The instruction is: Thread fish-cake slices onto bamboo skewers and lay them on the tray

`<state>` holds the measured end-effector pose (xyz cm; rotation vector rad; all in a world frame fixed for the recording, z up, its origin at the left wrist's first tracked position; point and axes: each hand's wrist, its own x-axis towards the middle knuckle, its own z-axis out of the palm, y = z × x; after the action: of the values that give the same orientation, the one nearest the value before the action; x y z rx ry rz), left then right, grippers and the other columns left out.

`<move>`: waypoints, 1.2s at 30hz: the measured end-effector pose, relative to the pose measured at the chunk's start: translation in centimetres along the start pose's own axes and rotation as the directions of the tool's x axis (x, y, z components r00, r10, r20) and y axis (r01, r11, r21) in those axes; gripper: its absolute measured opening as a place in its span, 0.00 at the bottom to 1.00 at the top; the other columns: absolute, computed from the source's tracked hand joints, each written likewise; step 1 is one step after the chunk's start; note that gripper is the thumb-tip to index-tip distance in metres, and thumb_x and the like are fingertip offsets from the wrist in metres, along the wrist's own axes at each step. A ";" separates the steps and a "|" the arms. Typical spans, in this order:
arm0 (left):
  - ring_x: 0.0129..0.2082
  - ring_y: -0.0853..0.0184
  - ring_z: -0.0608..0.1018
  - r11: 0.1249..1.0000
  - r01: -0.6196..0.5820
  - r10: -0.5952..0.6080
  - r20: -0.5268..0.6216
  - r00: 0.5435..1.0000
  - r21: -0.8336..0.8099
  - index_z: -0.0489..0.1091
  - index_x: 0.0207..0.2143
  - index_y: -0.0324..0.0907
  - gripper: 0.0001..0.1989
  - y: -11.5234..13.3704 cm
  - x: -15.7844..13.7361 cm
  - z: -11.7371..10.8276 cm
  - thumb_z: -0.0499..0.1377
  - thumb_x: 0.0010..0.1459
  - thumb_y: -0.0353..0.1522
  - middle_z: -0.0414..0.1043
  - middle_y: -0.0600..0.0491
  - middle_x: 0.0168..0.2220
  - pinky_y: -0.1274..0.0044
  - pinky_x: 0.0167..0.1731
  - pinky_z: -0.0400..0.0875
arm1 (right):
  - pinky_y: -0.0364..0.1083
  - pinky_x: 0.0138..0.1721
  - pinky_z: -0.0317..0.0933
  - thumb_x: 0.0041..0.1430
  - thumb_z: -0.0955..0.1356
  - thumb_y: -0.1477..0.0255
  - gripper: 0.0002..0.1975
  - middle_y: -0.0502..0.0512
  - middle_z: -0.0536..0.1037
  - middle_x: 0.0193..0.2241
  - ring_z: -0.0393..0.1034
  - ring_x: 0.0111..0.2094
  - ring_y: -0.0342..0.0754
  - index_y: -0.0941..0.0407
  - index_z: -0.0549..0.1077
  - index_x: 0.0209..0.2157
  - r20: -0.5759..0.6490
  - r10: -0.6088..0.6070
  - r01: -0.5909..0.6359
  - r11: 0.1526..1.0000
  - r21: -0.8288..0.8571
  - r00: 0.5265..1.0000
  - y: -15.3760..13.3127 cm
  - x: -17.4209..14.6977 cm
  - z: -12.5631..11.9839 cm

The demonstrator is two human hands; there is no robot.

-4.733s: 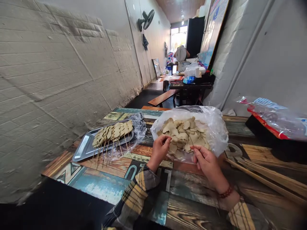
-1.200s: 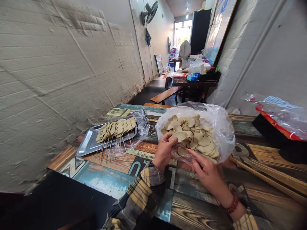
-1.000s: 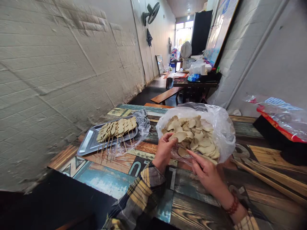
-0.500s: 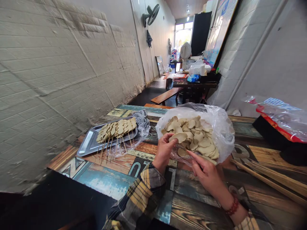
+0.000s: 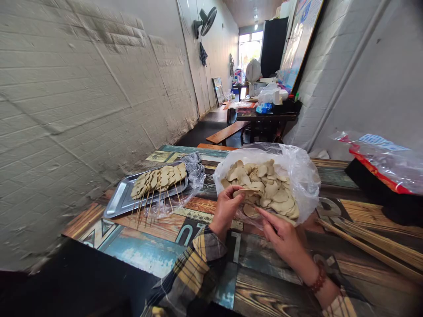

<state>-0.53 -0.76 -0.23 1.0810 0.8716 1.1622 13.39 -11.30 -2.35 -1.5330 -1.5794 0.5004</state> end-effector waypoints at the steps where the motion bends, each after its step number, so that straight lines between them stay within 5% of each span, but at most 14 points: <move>1: 0.26 0.73 0.69 1.000 0.001 -0.001 0.001 1.000 0.005 0.74 0.30 0.38 0.10 0.0 0.0 0.0 0.66 0.42 0.31 0.71 0.56 0.26 0.82 0.28 0.62 | 0.46 0.34 0.71 0.61 0.58 0.70 0.21 0.56 0.82 0.30 0.78 0.34 0.50 0.57 0.76 0.51 -0.001 0.001 -0.001 1.000 0.002 1.000 0.0 0.0 0.0; 11: 0.26 0.71 0.71 0.998 0.010 -0.011 0.020 1.000 0.062 0.74 0.33 0.39 0.13 -0.3 0.1 -0.1 0.66 0.42 0.34 0.73 0.55 0.28 0.81 0.28 0.64 | 0.52 0.47 0.69 0.61 0.59 0.71 0.22 0.60 0.80 0.46 0.76 0.45 0.52 0.58 0.75 0.52 0.013 0.002 -0.002 1.000 0.007 1.000 0.4 0.1 0.2; 36: 0.24 0.75 0.69 0.935 0.283 -0.256 0.147 0.956 -0.215 0.72 0.27 0.36 0.19 -0.5 0.0 -0.3 0.72 0.35 0.37 0.69 0.55 0.25 0.81 0.25 0.61 | 0.51 0.45 0.72 0.63 0.61 0.67 0.17 0.57 0.81 0.44 0.78 0.43 0.52 0.53 0.77 0.48 -0.092 -0.105 0.094 0.989 -0.114 0.990 0.6 0.1 -0.2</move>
<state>-0.67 -0.72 -0.74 0.7991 0.7444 0.9347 13.88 -11.16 -2.69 -1.5276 -1.6202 0.2824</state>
